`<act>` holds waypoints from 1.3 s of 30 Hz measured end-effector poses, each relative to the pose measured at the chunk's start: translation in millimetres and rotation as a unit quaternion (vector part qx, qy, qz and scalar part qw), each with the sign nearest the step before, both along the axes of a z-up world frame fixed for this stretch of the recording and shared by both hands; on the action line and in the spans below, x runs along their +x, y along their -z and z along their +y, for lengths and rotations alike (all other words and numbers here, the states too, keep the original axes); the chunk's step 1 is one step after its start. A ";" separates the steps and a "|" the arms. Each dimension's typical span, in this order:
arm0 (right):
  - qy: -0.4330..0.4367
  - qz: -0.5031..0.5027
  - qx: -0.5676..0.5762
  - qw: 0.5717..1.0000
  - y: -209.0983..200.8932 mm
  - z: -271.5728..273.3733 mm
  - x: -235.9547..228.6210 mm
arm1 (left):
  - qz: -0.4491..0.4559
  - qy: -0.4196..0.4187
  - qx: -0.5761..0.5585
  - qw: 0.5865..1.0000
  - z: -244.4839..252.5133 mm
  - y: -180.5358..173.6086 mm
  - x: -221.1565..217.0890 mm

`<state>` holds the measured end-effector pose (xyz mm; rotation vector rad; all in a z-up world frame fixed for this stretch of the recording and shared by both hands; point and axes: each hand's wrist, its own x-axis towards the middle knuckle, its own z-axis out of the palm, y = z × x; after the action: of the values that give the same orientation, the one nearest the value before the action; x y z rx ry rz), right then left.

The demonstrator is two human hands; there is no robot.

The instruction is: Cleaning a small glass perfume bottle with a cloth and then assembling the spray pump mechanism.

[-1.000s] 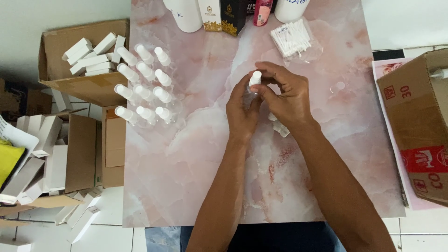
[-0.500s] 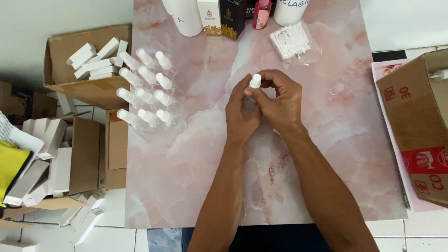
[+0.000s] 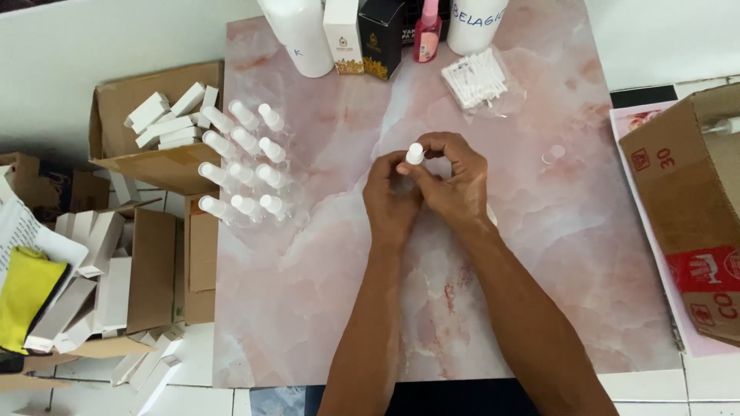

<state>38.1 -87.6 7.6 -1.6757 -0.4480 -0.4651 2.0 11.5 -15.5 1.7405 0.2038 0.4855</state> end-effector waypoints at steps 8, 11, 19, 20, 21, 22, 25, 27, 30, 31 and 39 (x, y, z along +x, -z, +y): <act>0.008 -0.016 -0.005 1.000 0.9 2.3 -0.9 | -0.066 0.055 -0.015 0.996 0.3 -14.4 -6.0; 0.009 -0.019 -0.009 1.000 1.6 5.2 -2.7 | -0.060 0.003 0.004 0.998 0.5 -12.6 -4.6; 0.012 -0.026 -0.006 1.000 1.9 7.4 -2.1 | -0.058 0.098 -0.031 0.993 9.6 -15.1 -10.1; 0.013 -0.025 -0.007 1.000 3.0 7.1 -2.1 | -0.034 0.054 -0.022 0.998 8.6 -8.1 -7.5; 0.014 -0.024 -0.009 1.000 4.2 6.7 -2.1 | -0.011 0.010 -0.014 1.000 7.4 -1.1 -4.7; 0.014 -0.023 -0.009 1.000 3.8 7.3 -4.0 | -0.010 0.011 -0.014 1.000 5.7 -2.9 -5.0; 0.011 -0.018 -0.002 1.000 1.8 7.5 -5.0 | -0.052 0.003 0.017 0.999 4.0 -9.9 -6.0; 0.012 -0.013 -0.006 1.000 2.0 6.9 -5.2 | -0.060 0.095 0.005 0.994 8.8 -15.1 -12.6; 0.014 -0.015 -0.012 1.000 5.1 5.7 -2.5 | -0.021 0.114 -0.035 0.993 7.4 -25.6 -17.5; 0.013 -0.015 -0.011 1.000 5.1 5.6 -2.5 | -0.021 0.114 -0.035 0.993 9.6 -26.1 -18.0; 0.028 -0.003 -0.009 1.000 3.3 -5.5 -1.6 | -0.008 0.037 0.000 0.999 12.9 -22.8 -22.0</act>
<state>36.5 -93.1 4.3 -1.7084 -0.4122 -0.5092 -20.0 24.4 7.2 1.7379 0.1273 0.4448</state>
